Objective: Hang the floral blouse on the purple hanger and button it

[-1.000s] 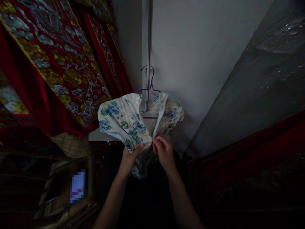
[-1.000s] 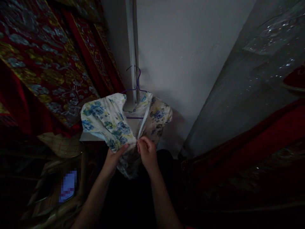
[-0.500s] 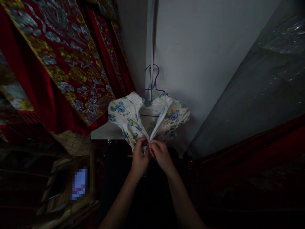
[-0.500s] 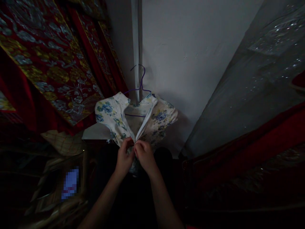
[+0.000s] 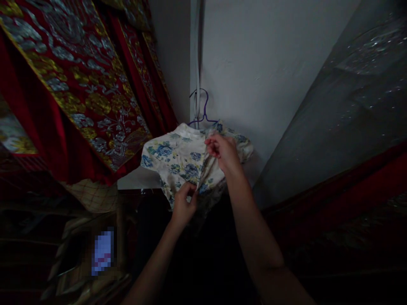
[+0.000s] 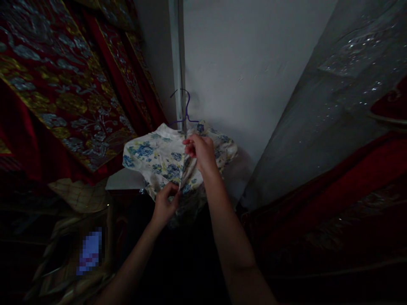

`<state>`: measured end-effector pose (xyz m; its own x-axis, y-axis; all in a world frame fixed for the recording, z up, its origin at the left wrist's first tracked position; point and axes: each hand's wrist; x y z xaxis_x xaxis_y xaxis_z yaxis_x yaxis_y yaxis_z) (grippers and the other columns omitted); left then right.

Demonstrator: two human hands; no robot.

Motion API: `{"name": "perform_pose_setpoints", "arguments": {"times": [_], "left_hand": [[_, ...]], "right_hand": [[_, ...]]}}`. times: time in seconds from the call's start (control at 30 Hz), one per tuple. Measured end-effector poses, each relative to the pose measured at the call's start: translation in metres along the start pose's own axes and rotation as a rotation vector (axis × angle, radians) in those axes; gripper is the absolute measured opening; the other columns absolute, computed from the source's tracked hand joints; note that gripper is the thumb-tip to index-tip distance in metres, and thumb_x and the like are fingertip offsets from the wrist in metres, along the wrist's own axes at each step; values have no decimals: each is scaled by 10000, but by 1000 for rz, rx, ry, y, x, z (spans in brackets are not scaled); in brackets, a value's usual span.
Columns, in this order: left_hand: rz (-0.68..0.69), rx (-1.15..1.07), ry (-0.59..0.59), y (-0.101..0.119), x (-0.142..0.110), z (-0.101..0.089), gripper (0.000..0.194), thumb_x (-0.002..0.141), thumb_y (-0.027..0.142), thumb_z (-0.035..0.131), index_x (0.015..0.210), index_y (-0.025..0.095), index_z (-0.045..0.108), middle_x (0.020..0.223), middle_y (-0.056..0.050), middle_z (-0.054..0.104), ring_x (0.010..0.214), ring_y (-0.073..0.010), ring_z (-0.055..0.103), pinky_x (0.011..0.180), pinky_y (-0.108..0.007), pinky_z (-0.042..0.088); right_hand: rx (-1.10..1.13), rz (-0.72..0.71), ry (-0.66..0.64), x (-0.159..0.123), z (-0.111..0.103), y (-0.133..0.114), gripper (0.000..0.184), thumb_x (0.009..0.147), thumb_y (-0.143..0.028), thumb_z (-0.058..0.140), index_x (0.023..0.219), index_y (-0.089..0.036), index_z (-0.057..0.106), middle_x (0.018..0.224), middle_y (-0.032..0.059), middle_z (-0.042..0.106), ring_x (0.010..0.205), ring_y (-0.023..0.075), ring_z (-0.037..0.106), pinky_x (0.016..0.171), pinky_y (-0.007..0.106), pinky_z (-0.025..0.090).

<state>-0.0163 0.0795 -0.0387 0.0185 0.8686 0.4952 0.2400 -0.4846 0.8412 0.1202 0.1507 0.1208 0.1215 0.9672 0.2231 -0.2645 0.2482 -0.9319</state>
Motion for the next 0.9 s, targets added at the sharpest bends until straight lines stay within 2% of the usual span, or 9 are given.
{"name": "perform_pose_setpoints", "arguments": {"times": [0.2, 0.3, 0.4, 0.5, 0.6, 0.7, 0.77, 0.83, 0.9], "left_hand": [[-65, -41, -63, 5, 6, -10, 28, 798, 220, 675, 810, 196, 667, 744, -18, 645, 697, -174, 600, 687, -268, 460], [19, -86, -14, 37, 27, -20, 245, 850, 262, 674, 1090, 212, 687, 852, -35, 698, 790, -187, 650, 772, -286, 498], [243, -63, 77, 79, 69, -31, 432, 911, 301, 632, 1333, 230, 576, 914, -28, 690, 803, -165, 629, 800, -282, 488], [377, 115, 6, 108, 111, -38, 270, 940, 314, 602, 1173, 185, 647, 838, -11, 667, 741, -147, 595, 752, -271, 465], [480, 324, -42, 122, 129, -37, 162, 960, 286, 569, 937, 157, 664, 726, 8, 607, 666, -134, 553, 681, -255, 429], [554, 389, 73, 128, 129, -44, 173, 972, 297, 553, 908, 162, 640, 754, 0, 602, 704, -132, 555, 697, -249, 429], [547, 346, 214, 122, 128, -61, 184, 969, 332, 562, 911, 171, 630, 778, 0, 605, 738, -130, 561, 719, -240, 442], [481, 213, 384, 104, 130, -88, 190, 945, 359, 598, 887, 179, 617, 777, 7, 599, 742, -124, 561, 722, -226, 458], [353, -45, 530, 74, 128, -117, 189, 911, 348, 637, 827, 184, 596, 739, 17, 584, 721, -117, 563, 725, -215, 481]], "right_hand": [[-1, -27, -21, -18, 0, 16, 233, 728, -374, 588, 615, -171, 604, 421, -36, 521, 356, 67, 410, 365, 188, 265], [-14, -68, -49, -27, -5, 22, 236, 726, -389, 582, 609, -184, 597, 431, -45, 513, 371, 68, 413, 381, 194, 280], [-93, -163, -88, -36, -6, 14, 231, 759, -365, 557, 604, -197, 595, 446, -50, 511, 389, 69, 436, 408, 196, 300], [-156, -238, -128, -40, -5, 6, 217, 782, -314, 530, 605, -208, 598, 446, -52, 506, 394, 76, 441, 422, 205, 300], [-221, -266, -125, -37, -8, 15, 221, 791, -292, 516, 607, -210, 607, 446, -48, 498, 408, 90, 440, 438, 223, 303], [-311, -230, -97, -32, -16, 45, 251, 784, -314, 525, 573, -201, 599, 435, -35, 490, 425, 107, 445, 461, 245, 318], [-318, -161, -101, -36, -19, 69, 265, 770, -330, 529, 544, -201, 578, 420, -31, 481, 423, 112, 441, 469, 252, 321], [-250, -94, -125, -49, -20, 89, 258, 758, -331, 521, 537, -204, 564, 415, -36, 470, 415, 109, 427, 466, 249, 315], [-165, -37, -180, -70, -16, 101, 241, 742, -325, 508, 540, -206, 562, 411, -43, 455, 400, 102, 404, 450, 242, 298]]}}
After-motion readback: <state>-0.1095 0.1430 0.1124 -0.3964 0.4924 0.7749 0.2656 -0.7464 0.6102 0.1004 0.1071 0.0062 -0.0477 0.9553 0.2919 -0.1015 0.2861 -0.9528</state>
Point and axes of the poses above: each hand's wrist, its own x-axis towards the middle knuckle, its own z-axis out of the palm, y = z × x
